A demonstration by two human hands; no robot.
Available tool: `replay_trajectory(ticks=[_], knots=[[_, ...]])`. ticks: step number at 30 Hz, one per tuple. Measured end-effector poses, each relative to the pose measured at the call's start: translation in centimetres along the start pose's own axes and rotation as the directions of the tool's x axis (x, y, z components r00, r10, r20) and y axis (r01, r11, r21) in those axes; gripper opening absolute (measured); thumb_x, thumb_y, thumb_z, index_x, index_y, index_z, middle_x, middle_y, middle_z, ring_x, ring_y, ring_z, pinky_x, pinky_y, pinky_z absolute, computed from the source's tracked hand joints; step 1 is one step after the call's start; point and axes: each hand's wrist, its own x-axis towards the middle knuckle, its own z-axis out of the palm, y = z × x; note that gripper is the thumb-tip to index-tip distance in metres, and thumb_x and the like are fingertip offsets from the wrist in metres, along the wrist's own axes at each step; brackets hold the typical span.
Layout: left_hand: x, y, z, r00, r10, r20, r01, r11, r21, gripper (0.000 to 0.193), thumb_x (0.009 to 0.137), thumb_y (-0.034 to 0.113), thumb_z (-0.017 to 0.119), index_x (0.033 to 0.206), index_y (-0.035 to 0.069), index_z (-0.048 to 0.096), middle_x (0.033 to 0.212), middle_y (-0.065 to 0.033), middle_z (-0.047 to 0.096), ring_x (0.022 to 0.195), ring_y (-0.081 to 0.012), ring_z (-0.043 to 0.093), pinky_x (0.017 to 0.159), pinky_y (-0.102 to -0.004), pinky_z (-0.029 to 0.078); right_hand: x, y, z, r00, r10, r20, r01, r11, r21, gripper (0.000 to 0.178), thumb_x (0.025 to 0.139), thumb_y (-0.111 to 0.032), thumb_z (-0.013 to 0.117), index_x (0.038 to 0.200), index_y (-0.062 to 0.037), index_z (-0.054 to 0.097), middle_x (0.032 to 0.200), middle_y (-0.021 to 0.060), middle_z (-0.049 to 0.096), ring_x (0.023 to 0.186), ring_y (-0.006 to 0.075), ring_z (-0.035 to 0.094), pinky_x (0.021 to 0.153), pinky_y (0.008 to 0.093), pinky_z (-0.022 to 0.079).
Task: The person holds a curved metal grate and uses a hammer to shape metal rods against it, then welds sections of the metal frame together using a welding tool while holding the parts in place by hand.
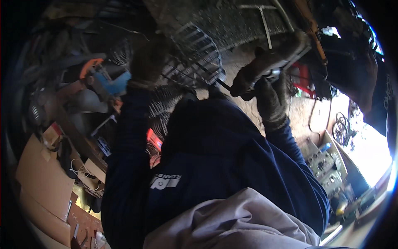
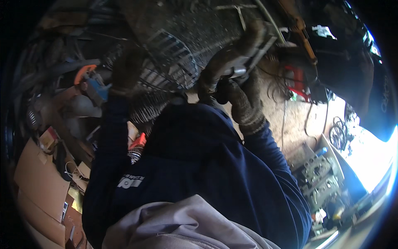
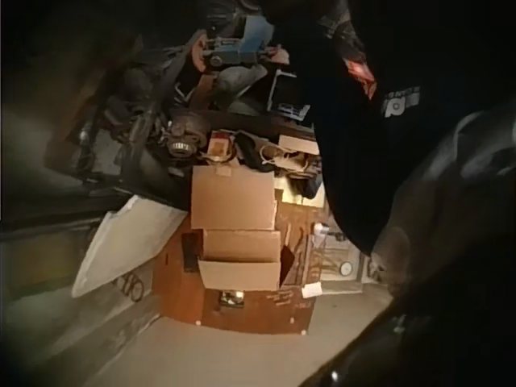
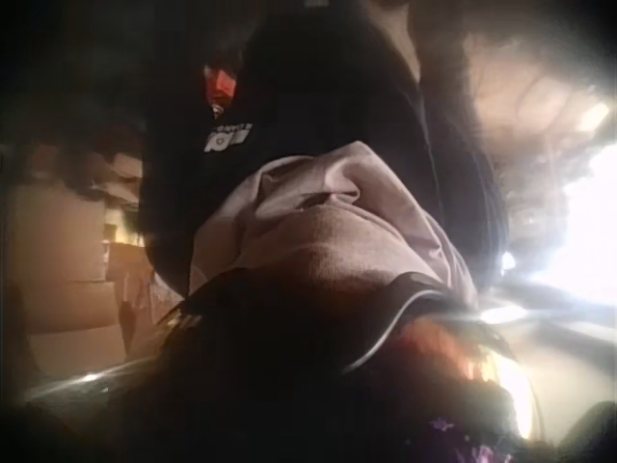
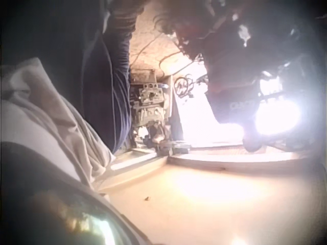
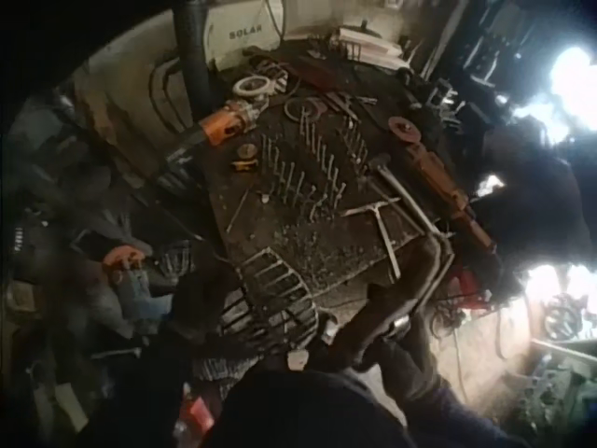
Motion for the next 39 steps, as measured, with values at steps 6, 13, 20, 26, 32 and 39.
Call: replay_trajectory(ticks=[6, 13, 20, 26, 32, 39], knots=[[-0.5, 2.2, -4.0, 0.971, -0.234, -0.047, 0.225, 0.963, -0.15, 0.025, 0.097, 0.026, 0.058, 0.094, 0.004, 0.07, 0.085, -0.0103, 0.07, 0.077, -0.0226, 0.067, 0.071, -0.0362, 0.05, 4.5, -5.4, 5.9, 0.937, -0.277, 0.212, 0.233, 0.95, 0.208, 0.06, 0.088, -0.007, 0.07, 0.137, -0.0031, 0.037, 0.106, 0.0145, 0.063, 0.086, 0.0206, 0.066, 0.071, 0.0342, 0.056], [-11.1, -0.9, -20.6, 0.969, 0.212, -0.124, -0.034, 0.614, 0.789, 0.036, 0.09, 0.007, 0.061, 0.126, 0.003, 0.06, 0.107, -0.0142, 0.066, 0.098, -0.0312, 0.065, 0.083, -0.0407, 0.052, 13.0, -10.2, 20.4, 0.928, -0.358, 0.101, 0.35, 0.932, 0.092, 0.066, 0.086, -0.033, 0.075, 0.135, -0.0033, 0.043, 0.11, 0.0172, 0.065, 0.085, 0.0265, 0.069, 0.067, 0.0372, 0.056], [-17.8, 4.6, -23.4, 0.97, 0.125, -0.207, 0.127, 0.463, 0.877, 0.03, 0.083, 0.008, 0.065, 0.113, 0.013, 0.067, 0.095, -0.0117, 0.065, 0.085, -0.0309, 0.066, 0.064, -0.0426, 0.053, 26.9, -16.8, 28.5, 0.6, -0.78, -0.176, 0.671, 0.611, -0.421, 0.057, 0.091, -0.039, 0.067, 0.13, -0.0014, 0.048, 0.106, 0.0201, 0.065, 0.091, 0.0318, 0.067, 0.078, 0.0412, 0.055], [-21.5, 3.1, -19.8, 0.96, 0.195, -0.203, 0.116, 0.383, 0.917, 0.025, 0.089, 0.021, 0.07, 0.111, 0.009, 0.068, 0.089, -0.0139, 0.07, 0.063, -0.0288, 0.065, 0.054, -0.0387, 0.049, 37.7, -16.3, 30.0, 0.409, -0.884, -0.226, 0.694, 0.462, -0.552, 0.06, 0.089, -0.04, 0.066, 0.13, 0.0003, 0.048, 0.11, 0.0243, 0.064, 0.103, 0.0396, 0.063, 0.087, 0.0448, 0.05], [-18.0, 3.9, -19.0, 0.827, -0.244, -0.506, 0.422, 0.865, 0.273, 0.033, 0.093, 0.034, 0.065, 0.092, 0.002, 0.067, 0.065, -0.018, 0.061, 0.055, -0.031, 0.061, 0.052, -0.0401, 0.044, 37.2, -14.6, 29.8, 0.503, -0.86, -0.087, 0.611, 0.425, -0.668, 0.062, 0.09, -0.04, 0.065, 0.135, -0.0006, 0.048, 0.115, 0.0263, 0.063, 0.11, 0.0414, 0.061, 0.091, 0.0449, 0.048], [-10.3, 3.3, -17.5, 0.944, -0.113, -0.309, 0.217, 0.92, 0.327, 0.033, 0.095, 0.03, 0.064, 0.078, 0.002, 0.063, 0.064, -0.0139, 0.061, 0.055, -0.0301, 0.059, 0.052, -0.0387, 0.044, 34.0, -13.9, 28.3, 0.589, -0.802, 0.098, 0.622, 0.372, -0.689, 0.057, 0.092, -0.036, 0.064, 0.134, -0.0007, 0.052, 0.114, 0.0241, 0.065, 0.109, 0.0394, 0.062, 0.09, 0.0438, 0.049]])
